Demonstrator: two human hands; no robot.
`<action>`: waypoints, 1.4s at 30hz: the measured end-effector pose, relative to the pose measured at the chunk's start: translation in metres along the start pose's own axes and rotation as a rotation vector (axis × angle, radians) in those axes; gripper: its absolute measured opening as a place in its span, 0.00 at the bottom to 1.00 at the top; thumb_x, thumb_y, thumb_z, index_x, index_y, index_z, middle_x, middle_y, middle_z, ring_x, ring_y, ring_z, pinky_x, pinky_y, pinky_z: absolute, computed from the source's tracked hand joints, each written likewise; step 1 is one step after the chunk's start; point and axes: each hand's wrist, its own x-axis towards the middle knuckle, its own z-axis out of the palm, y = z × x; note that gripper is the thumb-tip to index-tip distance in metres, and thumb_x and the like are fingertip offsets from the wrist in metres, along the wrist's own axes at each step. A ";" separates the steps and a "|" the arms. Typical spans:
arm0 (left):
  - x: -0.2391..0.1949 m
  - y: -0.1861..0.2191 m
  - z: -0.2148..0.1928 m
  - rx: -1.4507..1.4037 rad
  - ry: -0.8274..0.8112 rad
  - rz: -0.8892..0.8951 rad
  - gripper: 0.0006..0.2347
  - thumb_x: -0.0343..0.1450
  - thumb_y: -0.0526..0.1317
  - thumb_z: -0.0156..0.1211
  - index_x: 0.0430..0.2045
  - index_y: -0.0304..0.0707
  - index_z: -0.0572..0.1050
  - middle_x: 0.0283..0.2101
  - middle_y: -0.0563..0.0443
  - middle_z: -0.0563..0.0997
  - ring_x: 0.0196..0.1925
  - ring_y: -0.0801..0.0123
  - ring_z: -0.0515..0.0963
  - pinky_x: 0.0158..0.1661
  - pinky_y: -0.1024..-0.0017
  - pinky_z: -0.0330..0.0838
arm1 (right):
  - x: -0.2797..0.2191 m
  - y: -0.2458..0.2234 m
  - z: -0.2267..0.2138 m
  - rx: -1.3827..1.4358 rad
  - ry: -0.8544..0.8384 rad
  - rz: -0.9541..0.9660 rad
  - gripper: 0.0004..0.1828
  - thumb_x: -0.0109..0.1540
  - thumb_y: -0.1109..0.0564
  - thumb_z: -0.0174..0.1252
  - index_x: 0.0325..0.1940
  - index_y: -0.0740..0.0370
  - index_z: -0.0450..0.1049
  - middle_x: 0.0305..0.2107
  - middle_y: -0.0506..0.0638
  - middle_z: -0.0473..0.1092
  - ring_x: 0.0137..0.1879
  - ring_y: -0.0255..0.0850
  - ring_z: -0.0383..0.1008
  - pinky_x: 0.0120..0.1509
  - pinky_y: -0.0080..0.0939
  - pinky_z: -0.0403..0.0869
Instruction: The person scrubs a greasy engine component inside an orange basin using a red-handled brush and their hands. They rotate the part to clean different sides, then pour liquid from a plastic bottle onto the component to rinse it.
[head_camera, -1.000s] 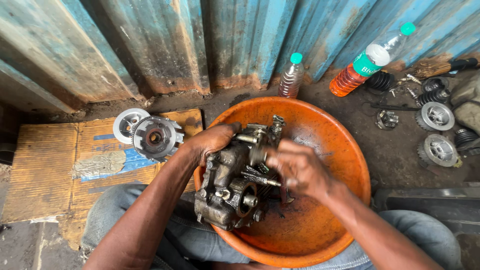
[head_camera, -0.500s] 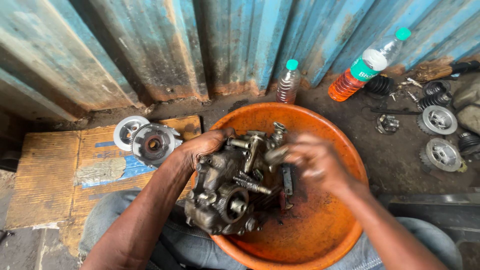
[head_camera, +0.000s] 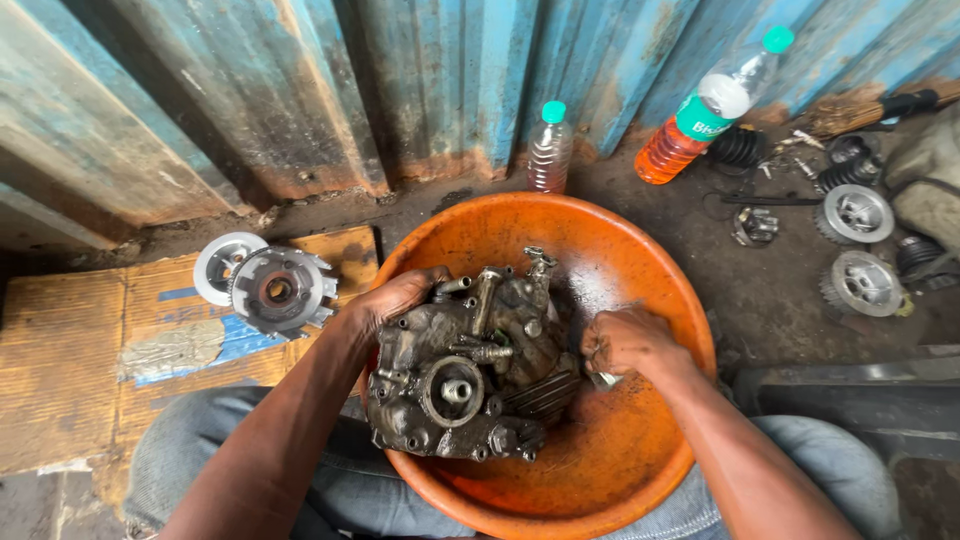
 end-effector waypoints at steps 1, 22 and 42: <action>-0.001 -0.001 -0.001 0.096 0.047 -0.004 0.17 0.75 0.43 0.51 0.54 0.30 0.71 0.48 0.41 0.79 0.41 0.68 0.82 0.43 0.70 0.80 | -0.002 -0.003 -0.003 -0.028 -0.020 0.056 0.05 0.59 0.57 0.65 0.37 0.59 0.81 0.32 0.49 0.76 0.33 0.38 0.74 0.41 0.43 0.76; -0.103 0.058 -0.038 0.533 0.016 0.595 0.41 0.70 0.72 0.45 0.59 0.27 0.71 0.65 0.39 0.72 0.69 0.53 0.69 0.67 0.56 0.60 | 0.008 -0.047 0.042 -0.095 0.106 -0.304 0.17 0.59 0.47 0.65 0.39 0.65 0.80 0.34 0.57 0.76 0.34 0.42 0.78 0.45 0.48 0.81; -0.018 0.033 0.077 0.235 0.150 -0.183 0.24 0.72 0.57 0.43 0.53 0.39 0.71 0.50 0.40 0.79 0.45 0.59 0.82 0.46 0.63 0.80 | -0.028 0.015 -0.037 1.408 0.186 -0.321 0.15 0.56 0.63 0.64 0.47 0.70 0.77 0.40 0.57 0.80 0.40 0.40 0.82 0.39 0.36 0.79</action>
